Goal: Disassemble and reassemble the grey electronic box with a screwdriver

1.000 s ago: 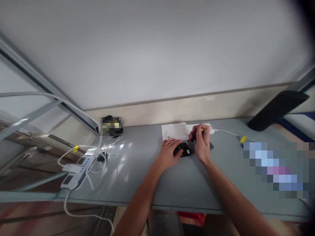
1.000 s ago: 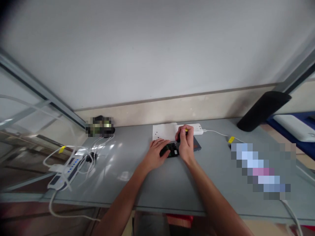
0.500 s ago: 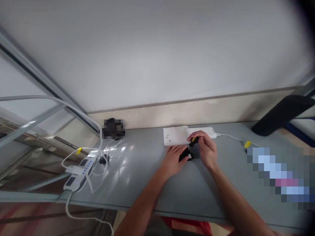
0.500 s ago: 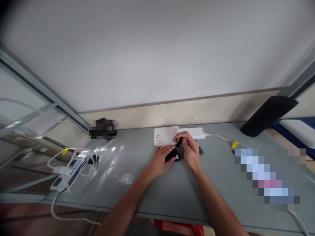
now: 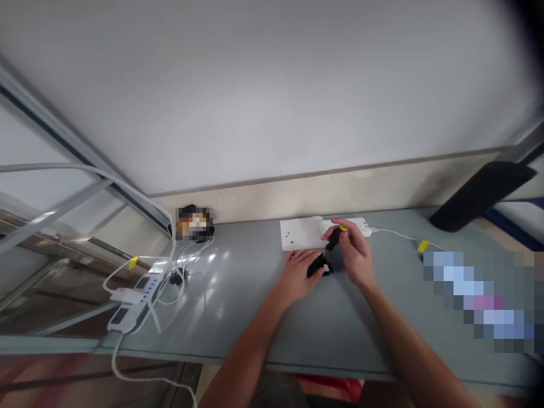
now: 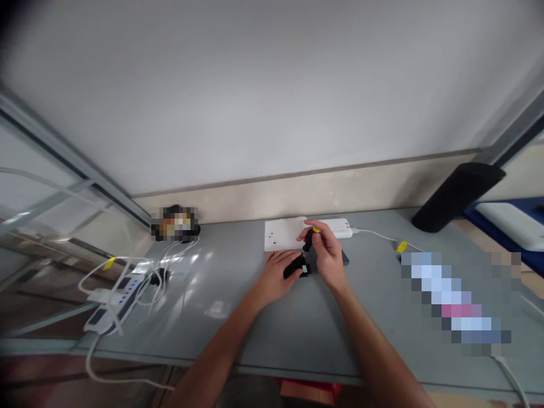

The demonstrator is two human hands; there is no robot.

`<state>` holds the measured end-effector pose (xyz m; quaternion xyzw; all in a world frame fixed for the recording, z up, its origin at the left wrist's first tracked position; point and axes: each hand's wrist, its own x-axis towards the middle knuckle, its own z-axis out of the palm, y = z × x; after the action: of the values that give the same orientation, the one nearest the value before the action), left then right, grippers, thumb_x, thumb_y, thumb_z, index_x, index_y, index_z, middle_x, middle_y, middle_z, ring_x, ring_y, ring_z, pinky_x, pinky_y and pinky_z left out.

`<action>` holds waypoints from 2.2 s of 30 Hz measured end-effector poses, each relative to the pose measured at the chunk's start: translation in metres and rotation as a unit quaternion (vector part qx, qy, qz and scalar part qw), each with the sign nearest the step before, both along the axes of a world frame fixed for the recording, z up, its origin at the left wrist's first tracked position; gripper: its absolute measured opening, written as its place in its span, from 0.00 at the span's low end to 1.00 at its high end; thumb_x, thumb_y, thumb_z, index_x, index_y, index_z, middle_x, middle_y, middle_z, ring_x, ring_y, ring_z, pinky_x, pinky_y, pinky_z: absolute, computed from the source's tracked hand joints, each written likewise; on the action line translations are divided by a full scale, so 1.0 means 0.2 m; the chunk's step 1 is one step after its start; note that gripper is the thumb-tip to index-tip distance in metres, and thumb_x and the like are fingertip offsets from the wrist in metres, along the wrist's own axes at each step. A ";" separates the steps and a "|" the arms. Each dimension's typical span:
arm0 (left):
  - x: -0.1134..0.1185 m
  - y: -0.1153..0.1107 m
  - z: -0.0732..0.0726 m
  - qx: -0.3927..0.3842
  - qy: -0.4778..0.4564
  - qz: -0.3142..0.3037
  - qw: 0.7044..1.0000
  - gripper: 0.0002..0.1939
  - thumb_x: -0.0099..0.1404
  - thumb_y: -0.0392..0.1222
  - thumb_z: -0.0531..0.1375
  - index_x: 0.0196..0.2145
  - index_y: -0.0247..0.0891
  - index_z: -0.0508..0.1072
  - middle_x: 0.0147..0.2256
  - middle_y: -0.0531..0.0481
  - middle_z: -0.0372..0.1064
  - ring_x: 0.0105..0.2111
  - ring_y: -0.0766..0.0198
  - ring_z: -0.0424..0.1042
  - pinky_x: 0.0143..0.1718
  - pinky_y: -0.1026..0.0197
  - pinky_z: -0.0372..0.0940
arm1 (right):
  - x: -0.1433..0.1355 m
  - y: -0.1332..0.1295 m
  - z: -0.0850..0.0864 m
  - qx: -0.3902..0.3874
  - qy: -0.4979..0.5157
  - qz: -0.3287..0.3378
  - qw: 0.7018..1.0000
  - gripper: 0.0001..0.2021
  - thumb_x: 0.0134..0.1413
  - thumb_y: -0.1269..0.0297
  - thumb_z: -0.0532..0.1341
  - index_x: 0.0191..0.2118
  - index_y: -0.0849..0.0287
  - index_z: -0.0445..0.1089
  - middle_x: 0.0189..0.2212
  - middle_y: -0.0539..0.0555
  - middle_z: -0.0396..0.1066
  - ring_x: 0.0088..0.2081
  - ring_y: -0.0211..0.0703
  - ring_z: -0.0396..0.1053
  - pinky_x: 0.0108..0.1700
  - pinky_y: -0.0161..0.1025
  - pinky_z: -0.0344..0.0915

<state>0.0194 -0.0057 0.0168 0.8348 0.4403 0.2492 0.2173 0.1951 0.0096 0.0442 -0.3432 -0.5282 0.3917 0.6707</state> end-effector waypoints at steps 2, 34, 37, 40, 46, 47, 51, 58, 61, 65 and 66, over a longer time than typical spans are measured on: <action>0.00 0.00 0.00 0.000 -0.006 0.002 1.000 0.20 0.72 0.45 0.61 0.60 0.47 0.69 0.59 0.51 0.72 0.60 0.56 0.68 0.63 0.50 0.57 | -0.02 0.00 -0.01 -0.001 0.022 0.013 1.000 0.11 0.70 0.55 0.56 0.49 0.51 0.71 0.38 0.54 0.73 0.39 0.45 0.71 0.45 0.45 0.66; 0.00 0.01 -0.02 -0.006 -0.043 0.020 0.999 0.14 0.68 0.43 0.64 0.51 0.45 0.72 0.54 0.50 0.76 0.56 0.54 0.71 0.62 0.47 0.56 | -0.09 -0.04 -0.01 0.040 -0.056 -0.004 0.998 0.12 0.71 0.59 0.54 0.53 0.50 0.71 0.49 0.57 0.71 0.46 0.47 0.70 0.50 0.49 0.66; 0.00 0.01 -0.02 -0.012 -0.050 0.020 0.998 0.14 0.67 0.43 0.65 0.50 0.46 0.73 0.53 0.50 0.76 0.56 0.54 0.72 0.62 0.47 0.56 | -0.09 -0.03 -0.01 0.078 -0.076 -0.087 0.990 0.05 0.66 0.60 0.61 0.45 0.52 0.72 0.43 0.55 0.67 0.46 0.47 0.66 0.48 0.46 0.64; 0.00 0.01 -0.03 -0.015 -0.053 0.025 0.998 0.14 0.67 0.43 0.65 0.50 0.46 0.73 0.53 0.50 0.76 0.55 0.54 0.72 0.61 0.47 0.56 | -0.07 -0.03 0.00 0.095 -0.087 -0.127 0.984 0.02 0.63 0.64 0.64 0.39 0.53 0.71 0.36 0.52 0.65 0.41 0.44 0.64 0.44 0.44 0.61; 0.00 0.02 -0.03 -0.014 -0.042 0.028 0.999 0.14 0.68 0.44 0.65 0.50 0.46 0.73 0.53 0.50 0.76 0.55 0.54 0.71 0.61 0.48 0.57 | -0.06 -0.04 0.02 0.052 -0.088 -0.071 0.992 0.10 0.70 0.63 0.56 0.50 0.51 0.73 0.40 0.54 0.71 0.42 0.45 0.69 0.46 0.45 0.64; 0.00 0.02 -0.03 -0.014 -0.041 0.028 0.999 0.14 0.68 0.44 0.65 0.51 0.46 0.73 0.53 0.50 0.76 0.55 0.55 0.71 0.61 0.49 0.57 | -0.06 -0.04 0.02 0.049 -0.078 -0.070 0.993 0.11 0.70 0.62 0.55 0.51 0.51 0.72 0.39 0.54 0.71 0.42 0.45 0.69 0.46 0.45 0.65; 0.00 0.02 -0.02 -0.015 -0.035 0.027 0.999 0.14 0.68 0.44 0.65 0.51 0.46 0.72 0.53 0.51 0.76 0.55 0.55 0.71 0.61 0.49 0.57 | -0.07 -0.03 0.00 0.034 -0.048 -0.072 0.996 0.10 0.71 0.60 0.54 0.49 0.52 0.71 0.39 0.54 0.71 0.41 0.46 0.69 0.46 0.46 0.65; 0.00 0.02 -0.02 -0.021 -0.034 0.028 0.999 0.15 0.68 0.44 0.65 0.51 0.45 0.73 0.53 0.50 0.76 0.55 0.54 0.71 0.61 0.48 0.58 | -0.05 -0.02 -0.02 0.070 -0.122 -0.198 0.970 0.05 0.65 0.60 0.61 0.43 0.53 0.71 0.40 0.54 0.64 0.44 0.48 0.65 0.48 0.46 0.62; -0.01 0.02 -0.02 -0.020 -0.034 0.026 0.999 0.15 0.68 0.45 0.65 0.51 0.45 0.73 0.53 0.50 0.75 0.55 0.54 0.71 0.61 0.49 0.58 | -0.04 -0.01 -0.03 0.062 -0.121 -0.195 0.971 0.05 0.65 0.62 0.61 0.44 0.53 0.71 0.41 0.54 0.65 0.45 0.47 0.65 0.49 0.46 0.62; -0.01 0.02 -0.02 -0.017 -0.036 0.020 0.999 0.15 0.68 0.44 0.65 0.51 0.45 0.73 0.53 0.50 0.76 0.55 0.55 0.71 0.61 0.49 0.58 | -0.04 -0.01 -0.05 0.034 -0.102 -0.161 0.981 0.10 0.66 0.61 0.58 0.51 0.52 0.71 0.43 0.55 0.68 0.43 0.47 0.68 0.47 0.45 0.65; 0.00 0.02 -0.02 -0.017 -0.037 0.020 0.999 0.14 0.68 0.44 0.65 0.51 0.45 0.73 0.53 0.51 0.76 0.55 0.55 0.71 0.60 0.50 0.58 | -0.04 -0.01 -0.06 0.030 -0.094 -0.147 0.984 0.11 0.67 0.61 0.57 0.52 0.52 0.71 0.43 0.55 0.69 0.43 0.46 0.68 0.47 0.46 0.66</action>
<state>0.0184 -0.0021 0.0130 0.8121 0.4526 0.2772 0.2425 0.1862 0.0077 0.0330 -0.4325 -0.5442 0.2387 0.6781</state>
